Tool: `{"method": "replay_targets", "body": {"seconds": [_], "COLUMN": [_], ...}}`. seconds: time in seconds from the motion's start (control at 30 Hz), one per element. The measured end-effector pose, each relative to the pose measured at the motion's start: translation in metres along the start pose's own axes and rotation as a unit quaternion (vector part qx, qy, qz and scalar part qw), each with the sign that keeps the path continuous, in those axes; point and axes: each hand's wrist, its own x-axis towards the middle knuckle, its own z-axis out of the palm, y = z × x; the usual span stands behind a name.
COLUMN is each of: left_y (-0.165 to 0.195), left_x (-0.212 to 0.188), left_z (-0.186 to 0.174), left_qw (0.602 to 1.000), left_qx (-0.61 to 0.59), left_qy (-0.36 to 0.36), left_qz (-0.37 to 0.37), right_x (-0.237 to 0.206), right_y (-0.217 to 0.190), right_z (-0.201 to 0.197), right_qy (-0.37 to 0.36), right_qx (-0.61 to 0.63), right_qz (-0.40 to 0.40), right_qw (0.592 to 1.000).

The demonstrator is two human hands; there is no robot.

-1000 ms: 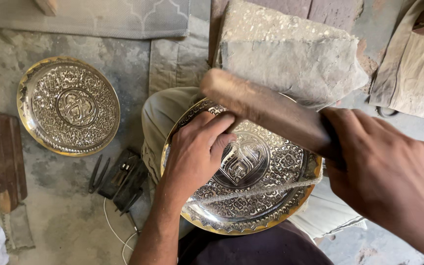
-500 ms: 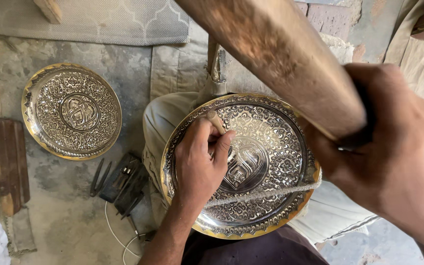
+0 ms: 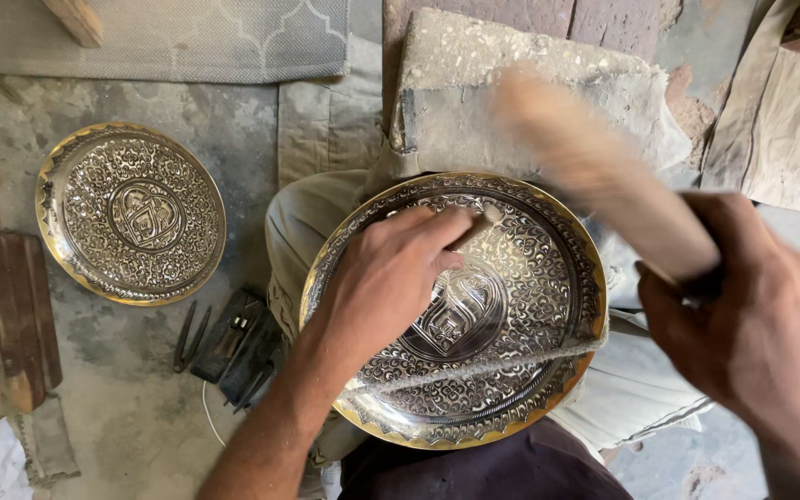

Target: The person sits on the floor with an ornate brass tray on their lap, holding a small punch against the tray's surface with one hand and striking it with a wooden mallet in the other hand to chase the decorative pattern. They reposition the punch repeatedly across the tray's central medallion and floral areas, with a second finished tray resting beside them.

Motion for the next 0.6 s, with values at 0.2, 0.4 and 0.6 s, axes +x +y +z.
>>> {"method": "replay_targets", "body": {"seconds": [0.2, 0.4, 0.6], "left_y": [0.002, 0.007, 0.007], "left_x": [0.029, 0.037, 0.032], "left_z": [-0.008, -0.010, -0.010], "left_qw": [0.984, 0.975, 0.980], "left_qx": [0.064, 0.091, 0.090], "left_qy": [-0.156, -0.172, -0.143], "left_qz": [0.062, 0.109, 0.106], "right_x": [-0.039, -0.063, -0.052], "right_y": [0.033, 0.046, 0.055], "right_z": [0.037, 0.052, 0.050], "right_qy": [0.036, 0.077, 0.073], "right_qx": [-0.010, 0.024, 0.011], "right_qz": [0.024, 0.076, -0.006], "right_qw": [0.999, 0.994, 0.997]}}
